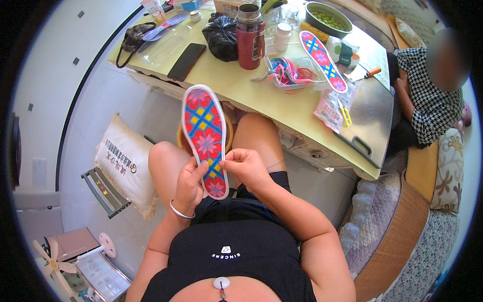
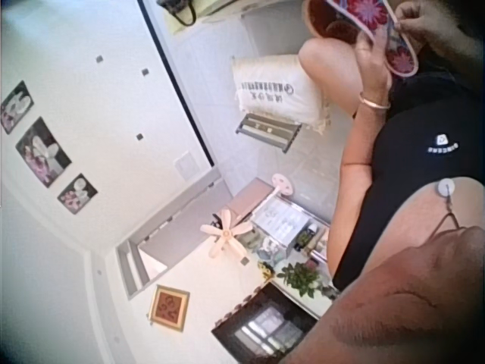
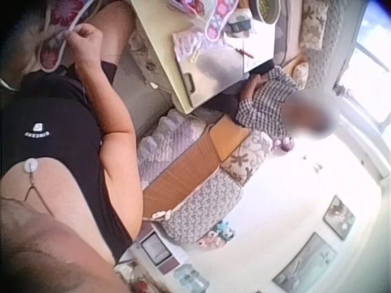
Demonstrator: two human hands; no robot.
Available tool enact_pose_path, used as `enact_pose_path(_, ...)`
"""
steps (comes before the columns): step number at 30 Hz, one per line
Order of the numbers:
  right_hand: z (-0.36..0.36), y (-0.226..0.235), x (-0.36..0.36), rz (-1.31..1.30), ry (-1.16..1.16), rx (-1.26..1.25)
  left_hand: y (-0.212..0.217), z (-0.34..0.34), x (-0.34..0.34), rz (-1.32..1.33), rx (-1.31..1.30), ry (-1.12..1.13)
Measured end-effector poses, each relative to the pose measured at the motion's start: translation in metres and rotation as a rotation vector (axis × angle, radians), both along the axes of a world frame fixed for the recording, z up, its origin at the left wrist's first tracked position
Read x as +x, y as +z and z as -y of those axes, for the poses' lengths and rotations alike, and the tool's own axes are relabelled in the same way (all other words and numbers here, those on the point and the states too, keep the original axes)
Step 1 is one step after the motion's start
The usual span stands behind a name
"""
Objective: The person sews around the edge of a decorative patterned shoe insole by hand with a needle and thread.
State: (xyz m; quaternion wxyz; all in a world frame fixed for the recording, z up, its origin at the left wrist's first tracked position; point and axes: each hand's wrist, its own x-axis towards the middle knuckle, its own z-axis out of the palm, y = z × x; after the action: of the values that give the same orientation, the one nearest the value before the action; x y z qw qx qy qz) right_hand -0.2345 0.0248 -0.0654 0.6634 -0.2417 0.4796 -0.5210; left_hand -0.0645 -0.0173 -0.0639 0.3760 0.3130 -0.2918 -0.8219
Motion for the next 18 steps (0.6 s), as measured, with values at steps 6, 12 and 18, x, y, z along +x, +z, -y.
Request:
enact_pose_path(6,-0.005,0.001,0.019,0.036,0.116,-0.077,0.012,0.012,-0.008,0.076,-0.031,0.157)
enact_pose_path(12,-0.005,-0.009,0.011,0.205,0.216,-0.107,-0.006,0.012,0.0,-0.217,0.313,0.055)
enact_pose_path(18,-0.003,-0.025,0.006,0.256,0.226,0.0,-0.021,0.009,-0.004,-0.194,0.23,0.087)
